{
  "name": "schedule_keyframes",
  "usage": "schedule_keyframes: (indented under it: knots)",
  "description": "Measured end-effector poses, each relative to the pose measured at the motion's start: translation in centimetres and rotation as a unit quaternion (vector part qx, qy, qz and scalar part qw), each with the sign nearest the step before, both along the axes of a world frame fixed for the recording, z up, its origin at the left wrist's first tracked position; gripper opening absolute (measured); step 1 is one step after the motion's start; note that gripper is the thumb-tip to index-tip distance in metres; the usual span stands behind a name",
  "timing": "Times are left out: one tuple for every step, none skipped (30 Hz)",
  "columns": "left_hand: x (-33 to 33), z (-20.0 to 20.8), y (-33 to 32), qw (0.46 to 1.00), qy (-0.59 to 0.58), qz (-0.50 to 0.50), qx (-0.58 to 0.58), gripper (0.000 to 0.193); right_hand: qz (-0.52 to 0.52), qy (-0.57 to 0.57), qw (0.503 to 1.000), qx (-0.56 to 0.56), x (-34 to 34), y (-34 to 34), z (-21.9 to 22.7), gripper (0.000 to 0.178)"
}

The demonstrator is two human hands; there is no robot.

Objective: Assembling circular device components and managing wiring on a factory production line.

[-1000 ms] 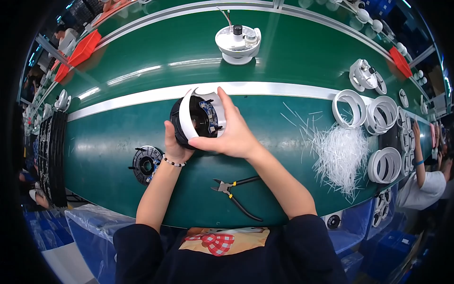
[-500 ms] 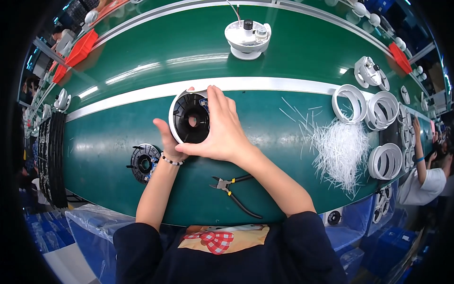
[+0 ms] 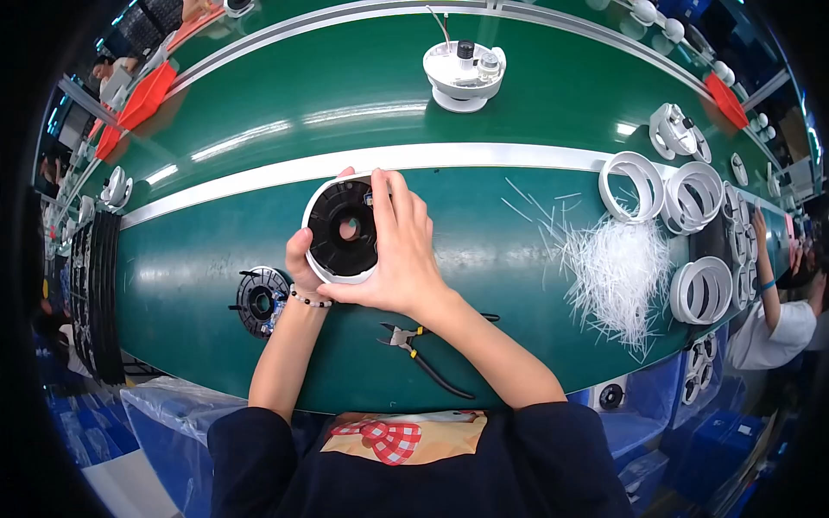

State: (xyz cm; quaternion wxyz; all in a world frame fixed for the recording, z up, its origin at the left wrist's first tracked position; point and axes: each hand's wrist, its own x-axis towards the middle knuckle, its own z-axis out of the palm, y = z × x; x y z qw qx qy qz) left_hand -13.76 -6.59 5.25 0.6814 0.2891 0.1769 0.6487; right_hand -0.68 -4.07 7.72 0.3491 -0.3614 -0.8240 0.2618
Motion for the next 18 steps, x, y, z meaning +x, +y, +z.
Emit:
schedule_keyframes:
  knots:
    - [0.0,0.3,0.0,1.0,0.026,0.0,-0.001,0.087,-0.001,0.001,1.0,0.001,0.1,-0.2,0.1,0.118]
    - [0.0,0.5,0.0,0.999,0.052,0.0,-0.003,0.09,-0.001,0.022,1.0,-0.008,0.3,-0.4,0.2,0.119]
    - [0.0,0.6,0.0,0.999,0.054,-0.001,-0.002,0.09,-0.001,0.042,0.999,-0.017,0.4,-0.5,0.2,0.121]
    - [0.3,0.8,0.1,0.999,0.045,0.009,0.007,0.088,-0.003,0.043,0.999,-0.015,0.5,-0.6,0.1,0.121]
    - [0.6,1.0,0.2,0.999,0.036,0.018,0.015,0.086,-0.011,0.065,0.998,0.005,0.5,-0.6,-0.1,0.121]
    - [1.0,1.1,0.2,0.999,0.027,0.028,0.023,0.084,-0.019,0.087,0.996,0.026,0.5,-0.5,-0.3,0.121]
    - [1.6,1.1,0.0,0.998,-0.057,0.017,-0.01,0.081,-0.024,0.083,0.996,0.024,0.4,-0.3,-0.3,0.12]
    - [1.7,1.0,-0.2,0.998,-0.055,0.017,-0.009,0.081,-0.024,0.085,0.996,0.024,0.4,-0.1,-0.5,0.12]
    - [1.7,0.6,-0.2,0.998,-0.06,0.029,-0.012,0.081,-0.021,0.072,0.997,0.001,0.3,0.1,-0.8,0.12]
    - [1.8,0.2,-0.1,0.997,-0.067,0.04,-0.014,0.08,-0.02,0.057,0.998,-0.021,0.3,0.3,-0.9,0.12]
    - [1.8,0.0,-0.1,0.996,-0.068,0.046,-0.017,0.077,-0.02,0.042,0.998,-0.043,0.3,0.2,-0.8,0.12]
    - [1.9,0.0,0.1,0.997,-0.067,0.044,-0.015,0.077,-0.022,0.043,0.998,-0.041,0.3,0.4,-0.9,0.12]
    - [2.3,0.1,0.3,0.996,-0.044,0.071,-0.04,0.076,-0.026,0.033,0.998,-0.042,0.4,0.7,-1.2,0.12]
    - [2.7,0.3,0.5,0.993,-0.021,0.097,-0.065,0.076,-0.03,0.022,0.998,-0.043,0.7,1.0,-1.4,0.12]
    - [3.0,0.1,1.2,0.992,-0.03,0.106,-0.064,0.068,-0.031,0.03,0.999,-0.03,1.2,1.4,-1.7,0.119]
    - [2.7,-0.3,1.7,0.989,-0.048,0.109,-0.088,0.06,-0.032,0.034,0.998,-0.035,1.2,1.6,-2.3,0.118]
    - [2.1,-0.5,2.5,0.98,-0.039,0.132,-0.142,0.056,-0.04,0.012,0.999,-0.018,1.6,1.3,-1.9,0.118]
    - [1.2,-0.7,3.5,0.969,-0.03,0.153,-0.194,0.052,-0.049,-0.01,0.999,0.001,2.4,0.6,-1.3,0.118]
